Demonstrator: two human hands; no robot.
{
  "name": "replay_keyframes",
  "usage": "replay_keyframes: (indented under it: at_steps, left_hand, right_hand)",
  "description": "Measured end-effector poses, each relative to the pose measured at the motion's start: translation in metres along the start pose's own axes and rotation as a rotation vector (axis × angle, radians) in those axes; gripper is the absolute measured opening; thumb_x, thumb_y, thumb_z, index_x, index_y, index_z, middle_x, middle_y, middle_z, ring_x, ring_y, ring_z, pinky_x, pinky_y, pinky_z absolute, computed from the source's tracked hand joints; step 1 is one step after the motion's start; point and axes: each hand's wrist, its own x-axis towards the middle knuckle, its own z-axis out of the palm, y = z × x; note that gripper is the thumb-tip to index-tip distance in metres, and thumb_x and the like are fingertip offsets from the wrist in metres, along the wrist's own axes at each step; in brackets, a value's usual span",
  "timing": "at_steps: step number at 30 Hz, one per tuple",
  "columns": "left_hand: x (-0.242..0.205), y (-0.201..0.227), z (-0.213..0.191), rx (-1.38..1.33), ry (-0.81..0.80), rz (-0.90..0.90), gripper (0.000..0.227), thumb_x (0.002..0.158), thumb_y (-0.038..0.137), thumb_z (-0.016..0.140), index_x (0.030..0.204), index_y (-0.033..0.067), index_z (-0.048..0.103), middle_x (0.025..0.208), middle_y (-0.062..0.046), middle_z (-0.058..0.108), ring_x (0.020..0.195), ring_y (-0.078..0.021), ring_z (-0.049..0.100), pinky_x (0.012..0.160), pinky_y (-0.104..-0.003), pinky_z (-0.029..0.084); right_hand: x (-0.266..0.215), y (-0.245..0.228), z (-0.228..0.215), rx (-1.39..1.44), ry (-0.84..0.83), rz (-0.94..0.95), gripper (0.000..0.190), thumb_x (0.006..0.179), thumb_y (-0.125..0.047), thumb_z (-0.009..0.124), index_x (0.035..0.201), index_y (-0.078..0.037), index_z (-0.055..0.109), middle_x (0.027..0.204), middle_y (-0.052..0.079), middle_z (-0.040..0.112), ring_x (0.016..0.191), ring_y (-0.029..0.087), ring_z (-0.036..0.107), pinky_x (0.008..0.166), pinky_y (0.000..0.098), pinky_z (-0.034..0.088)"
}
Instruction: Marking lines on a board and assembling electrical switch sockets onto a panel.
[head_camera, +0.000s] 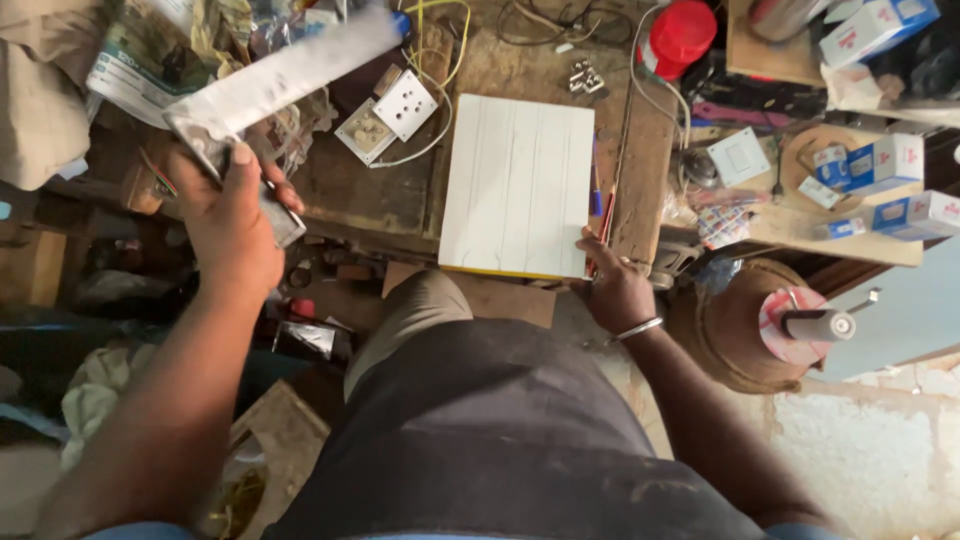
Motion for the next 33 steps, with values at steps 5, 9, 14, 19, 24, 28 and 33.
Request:
replay_keyframes:
  at_steps: [5,9,14,19,24,28,33]
  left_hand:
    - [0.015,-0.067,-0.055,0.795,-0.147,0.543,0.044,0.111,0.035,0.068,0.125,0.0011,0.044,0.1,-0.015,0.06,0.086,-0.0319,0.061,0.078,-0.045,0.052]
    - [0.002,-0.108,-0.082,1.247,-0.383,0.471,0.058,0.095,0.052,0.076,0.11,-0.0009,0.058,0.098,-0.019,0.064,0.09,-0.0416,0.065,0.078,-0.05,0.052]
    - [-0.003,-0.129,-0.122,1.241,-0.56,0.427,0.054,0.087,0.054,0.072,0.1,0.0024,0.064,0.101,-0.018,0.066,0.091,-0.0422,0.064,0.078,-0.052,0.052]
    - [0.009,-0.131,-0.173,1.256,-0.742,0.362,0.036,0.083,0.041,0.071,0.098,0.0088,0.068,0.101,-0.013,0.068,0.092,-0.0393,0.065,0.077,-0.051,0.052]
    - [-0.011,-0.118,-0.205,1.32,-0.957,0.324,0.031,0.076,0.035,0.074,0.093,0.0087,0.07,0.091,-0.012,0.067,0.086,-0.0363,0.066,0.073,-0.05,0.053]
    - [-0.01,-0.116,-0.215,1.331,-1.116,0.322,0.026,0.079,0.026,0.07,0.098,0.0082,0.068,0.094,-0.011,0.066,0.086,-0.0335,0.066,0.071,-0.047,0.054]
    - [0.04,-0.118,-0.193,1.517,-1.081,0.648,0.035,0.08,0.039,0.071,0.102,0.0139,0.063,0.093,-0.007,0.062,0.088,-0.0292,0.065,0.073,-0.047,0.053]
  right_hand:
    - [0.004,-0.02,-0.01,0.012,-0.087,0.155,0.06,0.079,-0.026,0.083,0.132,-0.016,0.059,0.153,0.001,0.055,0.105,0.028,0.073,0.087,0.0424,0.058]
    - [0.003,-0.015,-0.004,0.015,-0.046,0.147,0.061,0.078,-0.021,0.085,0.133,-0.014,0.059,0.151,0.003,0.059,0.109,0.029,0.072,0.087,0.0412,0.059]
    - [0.004,-0.022,-0.007,0.045,-0.074,0.199,0.082,0.074,-0.018,0.086,0.148,-0.016,0.052,0.133,0.005,0.07,0.106,0.027,0.074,0.089,0.0402,0.059]
    - [0.003,-0.014,-0.005,0.011,-0.096,0.178,0.084,0.073,-0.017,0.086,0.149,-0.013,0.053,0.129,0.005,0.072,0.101,0.027,0.074,0.09,0.0412,0.058]
    - [0.01,-0.01,0.003,-0.035,-0.051,0.164,0.081,0.073,-0.021,0.09,0.145,-0.008,0.055,0.123,0.007,0.072,0.097,0.026,0.075,0.081,0.0379,0.06]
    - [0.0,-0.007,0.005,-0.044,-0.003,0.062,0.066,0.072,-0.01,0.083,0.134,-0.006,0.06,0.146,0.013,0.064,0.109,0.029,0.073,0.088,0.037,0.061]
    - [0.006,-0.025,-0.006,-0.002,-0.037,0.182,0.066,0.07,-0.009,0.083,0.133,-0.007,0.062,0.147,0.013,0.063,0.105,0.029,0.074,0.085,0.0379,0.061]
